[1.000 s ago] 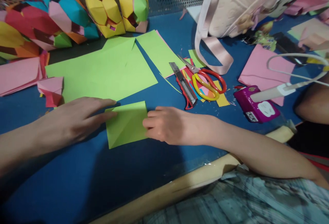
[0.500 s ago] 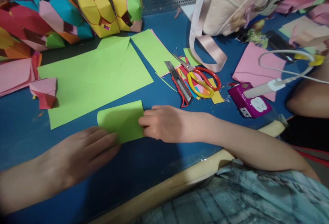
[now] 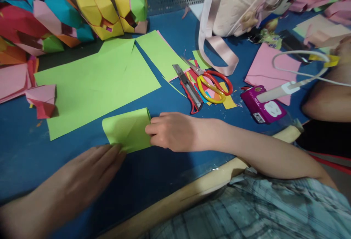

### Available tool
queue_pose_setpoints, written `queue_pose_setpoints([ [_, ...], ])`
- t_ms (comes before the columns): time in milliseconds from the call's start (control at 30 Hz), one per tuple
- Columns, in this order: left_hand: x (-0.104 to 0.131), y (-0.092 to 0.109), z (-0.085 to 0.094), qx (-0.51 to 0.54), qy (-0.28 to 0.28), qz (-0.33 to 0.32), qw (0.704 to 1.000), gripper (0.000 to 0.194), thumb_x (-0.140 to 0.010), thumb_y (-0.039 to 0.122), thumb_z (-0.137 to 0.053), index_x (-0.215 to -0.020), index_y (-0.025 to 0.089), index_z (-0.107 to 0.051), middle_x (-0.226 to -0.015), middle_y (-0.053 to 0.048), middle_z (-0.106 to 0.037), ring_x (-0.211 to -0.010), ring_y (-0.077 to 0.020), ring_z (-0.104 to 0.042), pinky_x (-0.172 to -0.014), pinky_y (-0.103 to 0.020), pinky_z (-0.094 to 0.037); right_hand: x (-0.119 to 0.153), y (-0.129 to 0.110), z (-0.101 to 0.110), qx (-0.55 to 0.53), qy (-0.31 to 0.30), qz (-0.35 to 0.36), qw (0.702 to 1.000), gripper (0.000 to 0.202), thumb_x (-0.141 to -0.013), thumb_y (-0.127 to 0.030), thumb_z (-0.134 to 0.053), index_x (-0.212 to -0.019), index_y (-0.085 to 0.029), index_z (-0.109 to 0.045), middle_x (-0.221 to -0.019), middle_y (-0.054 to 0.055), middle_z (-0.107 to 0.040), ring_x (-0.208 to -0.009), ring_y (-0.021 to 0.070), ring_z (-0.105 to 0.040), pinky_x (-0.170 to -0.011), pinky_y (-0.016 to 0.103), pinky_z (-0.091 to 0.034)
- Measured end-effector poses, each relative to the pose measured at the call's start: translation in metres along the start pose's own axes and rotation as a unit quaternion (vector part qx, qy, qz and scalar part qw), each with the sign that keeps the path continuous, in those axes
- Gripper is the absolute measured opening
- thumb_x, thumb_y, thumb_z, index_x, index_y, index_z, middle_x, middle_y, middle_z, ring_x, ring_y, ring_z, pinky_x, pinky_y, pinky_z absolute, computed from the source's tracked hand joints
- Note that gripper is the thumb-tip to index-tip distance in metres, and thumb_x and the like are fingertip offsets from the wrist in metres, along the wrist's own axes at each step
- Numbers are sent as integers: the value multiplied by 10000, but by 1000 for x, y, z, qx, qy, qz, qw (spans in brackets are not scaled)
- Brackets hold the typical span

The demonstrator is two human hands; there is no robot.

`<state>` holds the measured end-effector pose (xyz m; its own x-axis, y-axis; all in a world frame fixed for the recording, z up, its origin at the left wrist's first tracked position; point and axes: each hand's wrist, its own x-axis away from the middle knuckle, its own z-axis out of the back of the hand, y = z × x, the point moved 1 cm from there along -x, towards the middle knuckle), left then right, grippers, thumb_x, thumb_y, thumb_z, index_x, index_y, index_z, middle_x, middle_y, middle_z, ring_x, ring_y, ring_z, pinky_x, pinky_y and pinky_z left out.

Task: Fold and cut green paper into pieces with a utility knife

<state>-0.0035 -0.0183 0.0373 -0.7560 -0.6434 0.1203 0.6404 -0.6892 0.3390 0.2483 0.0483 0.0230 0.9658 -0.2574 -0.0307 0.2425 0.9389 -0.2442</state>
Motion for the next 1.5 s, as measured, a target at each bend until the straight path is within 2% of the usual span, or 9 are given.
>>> queue_pose_setpoints([
  [100,5,28,-12,-155,66,-105,980,306,-890,109,-437,-1038,103,-705,-1131,-202,-698,-1061,-349,-665,-849,-484,-575,1,-1,-2,5,13,0,1000,247,-929,-79,-474,-857,-154,-698,-868,61,-646,-768,185,-494,-675,324,-337],
  [167,6,42,-17,-203,96,-115,968,300,-922,178,-450,-1020,56,-706,-1105,-219,-705,-1050,-357,-672,-840,-471,-585,1,-1,-3,5,25,-1,1000,237,-921,-77,-479,-875,-152,-699,-864,60,-649,-760,190,-497,-667,327,-339],
  [333,8,52,-28,-192,131,-103,967,332,-944,261,-466,-1062,34,-677,-1099,-226,-705,-1045,-371,-672,-829,-478,-574,2,-2,-5,-5,14,-3,1000,241,-915,-67,-468,-890,-154,-691,-875,66,-654,-743,189,-508,-665,329,-351],
  [500,1,52,-34,-154,191,-71,967,317,-972,298,-465,-953,71,-685,-989,-147,-741,-1009,-306,-673,-922,-461,-495,2,-2,-3,-7,11,-2,1000,227,-914,-70,-480,-856,-159,-680,-861,64,-647,-728,184,-505,-655,328,-351],
  [667,-5,52,-31,-167,184,-80,965,310,-975,305,-468,-893,102,-688,-934,-110,-735,-951,-257,-652,-911,-409,-456,1,-3,-3,0,16,-1,1000,227,-905,-70,-488,-808,-170,-667,-840,55,-642,-722,186,-505,-648,332,-352],
  [967,-12,44,-30,-171,164,-85,968,248,-959,284,-488,-975,103,-658,-952,-117,-714,-925,-282,-649,-856,-441,-465,0,-5,2,-10,-2,-15,1000,204,-907,-64,-506,-827,-166,-663,-877,46,-658,-752,186,-537,-662,332,-367],
  [1133,-13,42,-31,-190,149,-80,967,298,-962,347,-492,-1047,104,-640,-1120,-154,-700,-999,-300,-639,-863,-442,-460,1,-6,5,-24,-12,-28,999,203,-910,-58,-506,-839,-161,-665,-894,51,-659,-788,180,-544,-687,328,-371],
  [1333,-15,46,-27,-215,113,-81,967,480,-950,524,-451,-1137,113,-616,-1247,-191,-647,-1011,-309,-617,-835,-450,-459,0,-7,-2,-14,40,-26,999,245,-937,-94,-474,-804,-164,-668,-816,45,-641,-725,178,-505,-663,326,-366],
  [1500,-17,49,-34,-226,121,-80,963,549,-925,602,-428,-1120,128,-625,-1225,-198,-649,-1001,-316,-606,-827,-453,-447,-13,-25,-5,11,116,-85,990,306,-959,-90,-397,-846,-128,-679,-753,71,-636,-725,196,-528,-673,338,-399],
])
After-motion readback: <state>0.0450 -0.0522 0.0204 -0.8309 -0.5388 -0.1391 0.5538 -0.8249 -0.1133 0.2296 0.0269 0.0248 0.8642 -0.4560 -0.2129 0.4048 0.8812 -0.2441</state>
